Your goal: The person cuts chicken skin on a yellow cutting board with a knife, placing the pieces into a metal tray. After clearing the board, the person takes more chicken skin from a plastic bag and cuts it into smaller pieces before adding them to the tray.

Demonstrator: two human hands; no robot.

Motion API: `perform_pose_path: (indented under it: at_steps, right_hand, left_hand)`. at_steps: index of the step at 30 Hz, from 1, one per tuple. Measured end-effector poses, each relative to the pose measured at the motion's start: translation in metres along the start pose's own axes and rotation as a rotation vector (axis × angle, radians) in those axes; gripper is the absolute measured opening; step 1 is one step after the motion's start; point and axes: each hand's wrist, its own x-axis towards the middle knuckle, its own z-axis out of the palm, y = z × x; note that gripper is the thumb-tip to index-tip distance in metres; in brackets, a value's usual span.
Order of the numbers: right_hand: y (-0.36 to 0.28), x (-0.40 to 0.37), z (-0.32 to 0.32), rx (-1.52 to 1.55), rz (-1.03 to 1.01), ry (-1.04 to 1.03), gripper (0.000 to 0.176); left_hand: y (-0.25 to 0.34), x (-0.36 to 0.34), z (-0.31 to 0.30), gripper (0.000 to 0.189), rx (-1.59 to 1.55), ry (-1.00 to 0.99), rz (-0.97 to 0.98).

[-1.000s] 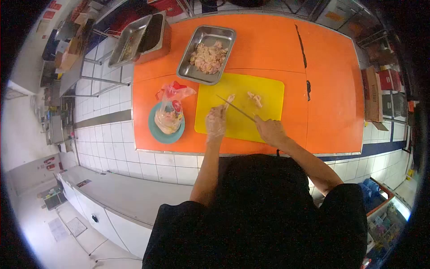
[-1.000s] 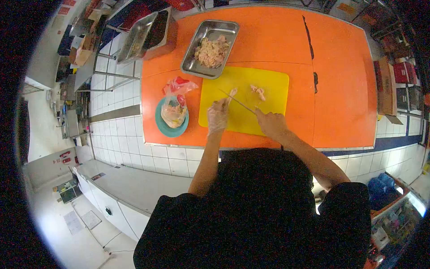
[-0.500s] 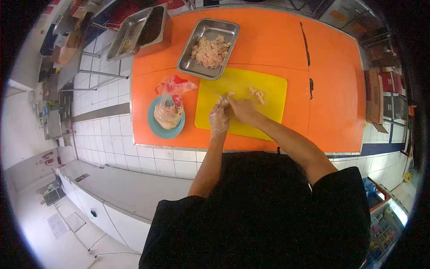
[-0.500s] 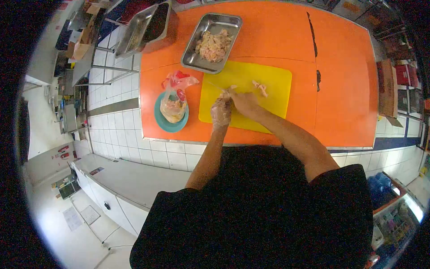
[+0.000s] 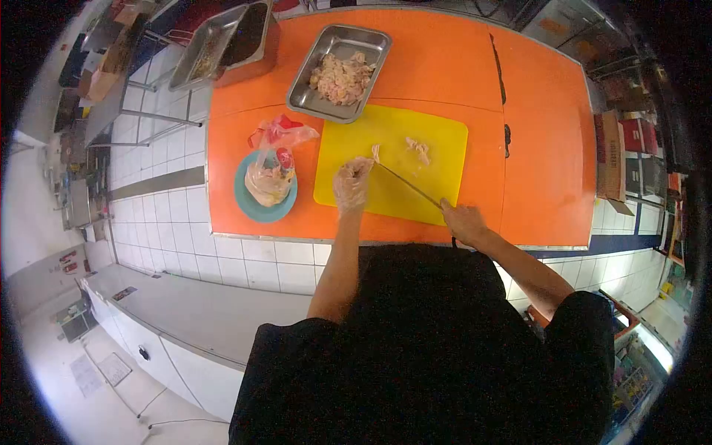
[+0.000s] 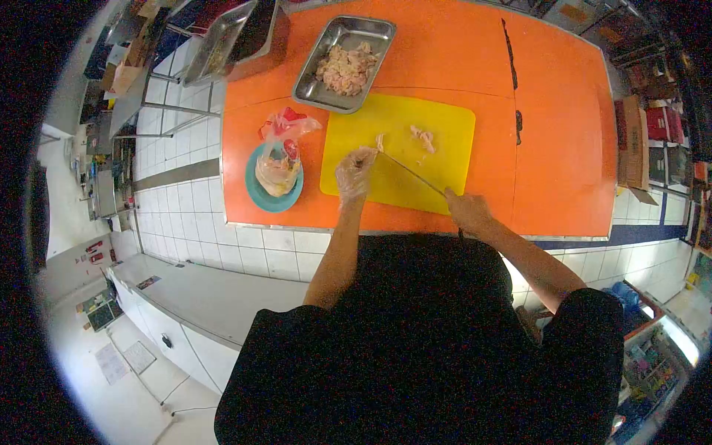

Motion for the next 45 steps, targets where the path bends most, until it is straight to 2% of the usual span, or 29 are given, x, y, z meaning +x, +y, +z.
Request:
perform_pose_path:
  at_steps: [2,3,4,6,7,9,10,12,13,15,16,18,19,21,22,24,25,27,30,31,33,36,37,38,39,40,42,43,45]
  right_hand:
    - [0.003,0.0,0.001,-0.007,-0.049,0.088,0.027]
    - [-0.001,-0.001,-0.006,-0.006,-0.052,0.095,0.027]
    - [-0.008,0.001,-0.022,0.011,-0.056,0.085,0.027]
    - [-0.023,0.011,-0.033,0.026,-0.066,0.078,0.027]
    - [-0.029,0.02,-0.032,0.056,-0.064,0.145,0.028]
    - [-0.03,0.041,-0.022,0.088,-0.067,0.215,0.029]
    - [-0.029,0.053,-0.014,0.032,-0.075,0.25,0.03]
    - [-0.025,0.065,-0.005,-0.018,-0.082,0.293,0.031]
    - [-0.021,0.066,-0.005,-0.006,-0.048,0.323,0.03]
    - [-0.013,0.065,-0.007,0.009,-0.011,0.355,0.03]
    - [-0.008,0.061,-0.013,0.06,0.05,0.338,0.03]
    - [-0.003,0.047,-0.025,0.117,0.115,0.322,0.031]
    - [-0.003,0.039,-0.031,0.164,0.127,0.314,0.028]
    - [-0.001,0.033,-0.031,0.216,0.144,0.306,0.026]
    - [0.003,0.033,-0.026,0.215,0.146,0.309,0.026]
    - [0.006,0.034,-0.022,0.214,0.153,0.316,0.026]
    - [0.007,0.033,-0.02,0.243,0.16,0.321,0.026]
    - [0.006,0.031,-0.024,0.271,0.165,0.329,0.027]
    - [0.0,0.024,-0.033,0.348,0.162,0.282,0.031]
    - [-0.002,0.022,-0.032,0.33,0.169,0.324,0.03]
    - [-0.005,0.021,-0.033,0.312,0.175,0.365,0.029]
    - [-0.015,0.018,-0.036,0.35,0.163,0.34,0.028]
    - [-0.018,0.017,-0.035,0.331,0.094,0.341,0.028]
    - [-0.023,0.015,-0.034,0.314,0.025,0.34,0.028]
    - [-0.029,0.012,-0.033,0.317,0.022,0.335,0.028]
    - [-0.035,0.01,-0.035,0.272,-0.008,0.298,0.027]
    - [-0.037,0.013,-0.033,0.228,-0.035,0.262,0.026]
    - [-0.036,0.018,-0.026,0.167,-0.049,0.254,0.026]
    - [-0.033,0.022,-0.016,0.11,-0.063,0.239,0.026]
  left_hand:
    - [-0.012,0.002,0.009,0.02,-0.127,0.056,-0.014]
    - [-0.017,0.002,0.011,0.023,-0.25,0.11,-0.036]
    - [-0.014,0.004,0.011,0.023,-0.247,0.117,-0.025]
    - [-0.008,0.002,0.01,0.029,-0.34,0.135,-0.17]
    - [-0.003,0.004,0.007,0.029,-0.339,0.141,-0.163]
    - [0.005,0.007,0.0,0.033,0.043,0.045,-0.093]
    - [0.003,0.009,-0.001,0.033,0.047,0.047,-0.089]
    - [-0.003,0.017,-0.004,0.035,0.437,-0.098,-0.001]
    - [-0.015,0.019,-0.002,0.035,0.441,-0.097,0.004]
    - [-0.033,0.018,0.0,0.036,0.507,0.137,0.401]
    - [-0.019,0.015,-0.005,0.036,0.506,0.132,0.407]
    - [0.015,0.007,-0.017,0.036,0.297,0.016,0.096]
    - [0.035,0.006,-0.021,0.036,0.299,0.012,0.099]
    - [0.06,0.005,-0.022,0.032,0.143,-0.05,-0.084]
    - [0.06,0.006,-0.017,0.032,0.144,-0.056,-0.081]
    - [0.062,0.015,-0.006,0.023,-0.295,-0.057,-0.069]
    - [0.063,0.019,-0.001,0.023,-0.295,-0.062,-0.068]
    - [0.059,0.026,0.009,0.015,-0.585,-0.064,-0.235]
    - [0.05,0.023,0.018,0.022,-0.737,-0.033,-0.28]
    - [0.049,0.019,0.015,0.022,-0.735,-0.035,-0.28]
    - [0.048,0.005,0.003,0.031,-0.196,-0.096,-0.539]
    - [-0.079,0.0,0.032,0.042,-0.182,-0.035,-0.572]
    - [-0.054,-0.005,0.025,0.042,-0.181,-0.035,-0.573]
    - [-0.001,-0.014,0.009,0.04,-0.126,-0.034,-0.619]
    - [0.029,-0.023,-0.003,0.039,-0.069,-0.031,-0.666]
    - [0.026,-0.027,-0.007,0.039,-0.067,-0.026,-0.667]
    - [0.023,-0.03,-0.012,0.038,0.307,0.038,-0.314]
    - [0.022,-0.029,-0.011,0.038,0.308,0.035,-0.315]
    - [0.022,-0.027,-0.006,0.031,0.465,0.327,0.25]
